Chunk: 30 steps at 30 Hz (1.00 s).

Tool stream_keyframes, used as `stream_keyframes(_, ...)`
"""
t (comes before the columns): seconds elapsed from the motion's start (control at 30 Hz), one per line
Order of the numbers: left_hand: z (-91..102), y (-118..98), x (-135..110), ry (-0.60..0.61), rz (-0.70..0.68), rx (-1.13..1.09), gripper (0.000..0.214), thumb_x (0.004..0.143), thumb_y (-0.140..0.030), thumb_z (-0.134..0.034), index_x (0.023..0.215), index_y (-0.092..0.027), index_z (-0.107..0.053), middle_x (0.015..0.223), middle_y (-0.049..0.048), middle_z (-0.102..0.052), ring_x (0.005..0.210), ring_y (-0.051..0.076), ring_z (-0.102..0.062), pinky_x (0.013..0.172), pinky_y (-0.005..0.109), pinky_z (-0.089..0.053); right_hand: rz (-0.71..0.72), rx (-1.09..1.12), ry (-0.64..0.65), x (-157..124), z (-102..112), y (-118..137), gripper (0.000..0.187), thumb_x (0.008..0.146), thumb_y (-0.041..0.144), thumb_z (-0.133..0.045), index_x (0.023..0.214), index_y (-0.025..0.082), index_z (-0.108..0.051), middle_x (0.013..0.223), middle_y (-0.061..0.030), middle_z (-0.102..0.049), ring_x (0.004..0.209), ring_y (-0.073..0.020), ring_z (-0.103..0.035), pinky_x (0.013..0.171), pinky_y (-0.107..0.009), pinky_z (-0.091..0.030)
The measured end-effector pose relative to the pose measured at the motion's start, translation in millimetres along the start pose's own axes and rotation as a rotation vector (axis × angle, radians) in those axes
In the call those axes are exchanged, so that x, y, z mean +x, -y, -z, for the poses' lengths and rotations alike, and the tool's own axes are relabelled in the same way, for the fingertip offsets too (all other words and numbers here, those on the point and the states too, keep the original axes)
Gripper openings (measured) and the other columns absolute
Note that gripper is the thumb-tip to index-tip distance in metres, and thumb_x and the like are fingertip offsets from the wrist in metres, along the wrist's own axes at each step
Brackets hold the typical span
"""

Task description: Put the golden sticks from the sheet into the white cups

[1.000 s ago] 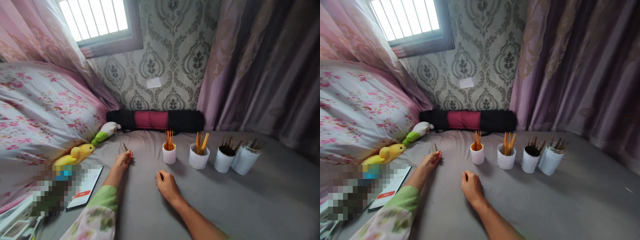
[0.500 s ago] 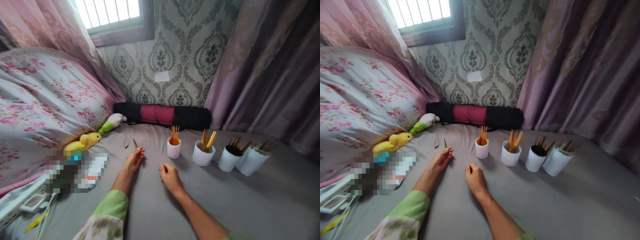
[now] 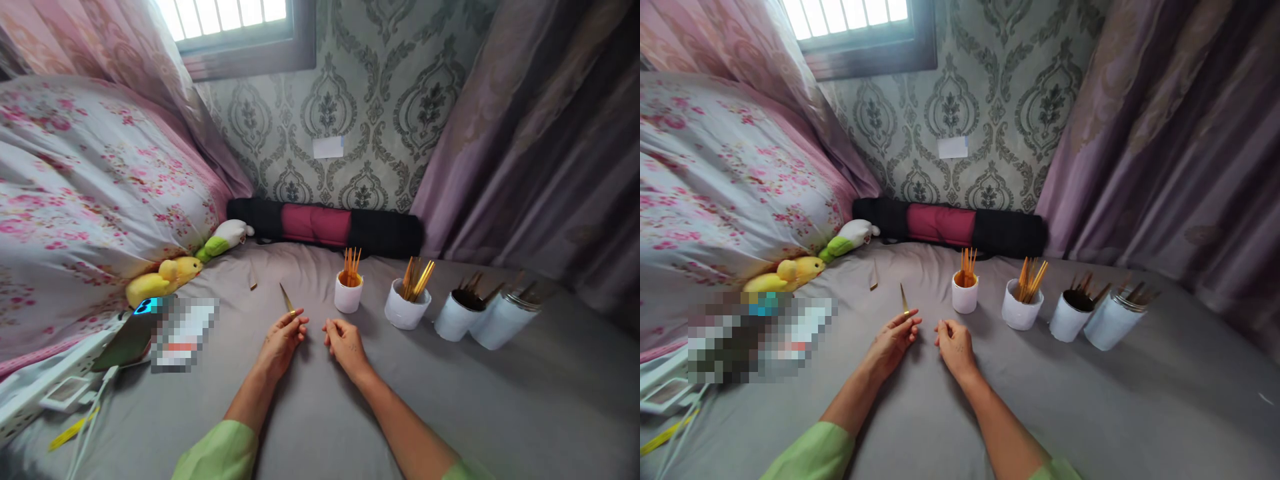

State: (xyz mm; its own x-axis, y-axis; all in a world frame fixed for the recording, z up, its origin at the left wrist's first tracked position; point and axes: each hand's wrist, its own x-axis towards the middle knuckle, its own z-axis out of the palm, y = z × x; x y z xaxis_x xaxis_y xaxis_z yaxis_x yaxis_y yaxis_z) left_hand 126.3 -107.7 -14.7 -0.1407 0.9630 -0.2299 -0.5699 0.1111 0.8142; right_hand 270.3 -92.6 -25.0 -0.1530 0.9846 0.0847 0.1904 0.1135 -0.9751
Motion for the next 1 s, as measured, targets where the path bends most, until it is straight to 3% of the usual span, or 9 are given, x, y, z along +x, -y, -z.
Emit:
stream_keyframes(0.17,-3.6,6.4,-19.2,0.03,0.015,0.046,0.033,0.067,-0.018,-0.062,0.098,-0.012,-0.056,0.076,0.0056,-0.06,0.055,0.006,-0.051,0.049,0.018,-0.039,-0.135,0.178,0.05,2.0,5.8,5.2,0.041,0.074,0.052,-0.042,0.075,0.013,-0.054,0.051,0.004,-0.047,0.034,-0.0042,-0.037,0.028,-0.015,-0.025)
stream_keyframes(0.4,-6.0,17.0,-40.6,0.083,0.02,0.178,0.038,0.065,-0.033,-0.062,0.097,-0.014,-0.058,0.074,0.0043,-0.058,0.055,0.008,-0.05,0.047,0.019,-0.037,-0.22,0.297,0.135,5.0,14.0,12.3,0.04,0.071,0.051,-0.047,0.076,0.012,-0.053,0.051,0.0057,-0.045,0.033,-0.0022,-0.034,0.029,-0.014,-0.023)
stream_keyframes(0.7,-12.7,22.6,-60.3,0.159,-0.032,0.459,0.041,0.068,-0.041,-0.056,0.099,-0.015,-0.058,0.071,0.0034,-0.057,0.052,0.009,-0.048,0.045,0.02,-0.035,-0.186,0.315,0.245,4.1,29.2,29.4,0.039,0.073,0.049,-0.047,0.079,0.011,-0.055,0.054,0.005,-0.045,0.036,-0.0019,-0.032,0.031,-0.015,-0.021)
stream_keyframes(1.0,-12.1,27.5,-66.3,0.274,-0.023,0.548,0.041,0.072,-0.043,-0.05,0.102,-0.016,-0.058,0.071,0.0032,-0.056,0.052,0.009,-0.047,0.048,0.021,-0.035,-0.177,0.235,0.299,0.6,32.8,47.0,0.044,0.075,0.053,-0.042,0.08,0.012,-0.056,0.051,0.0057,-0.043,0.033,-0.0016,-0.028,0.031,-0.016,-0.018)
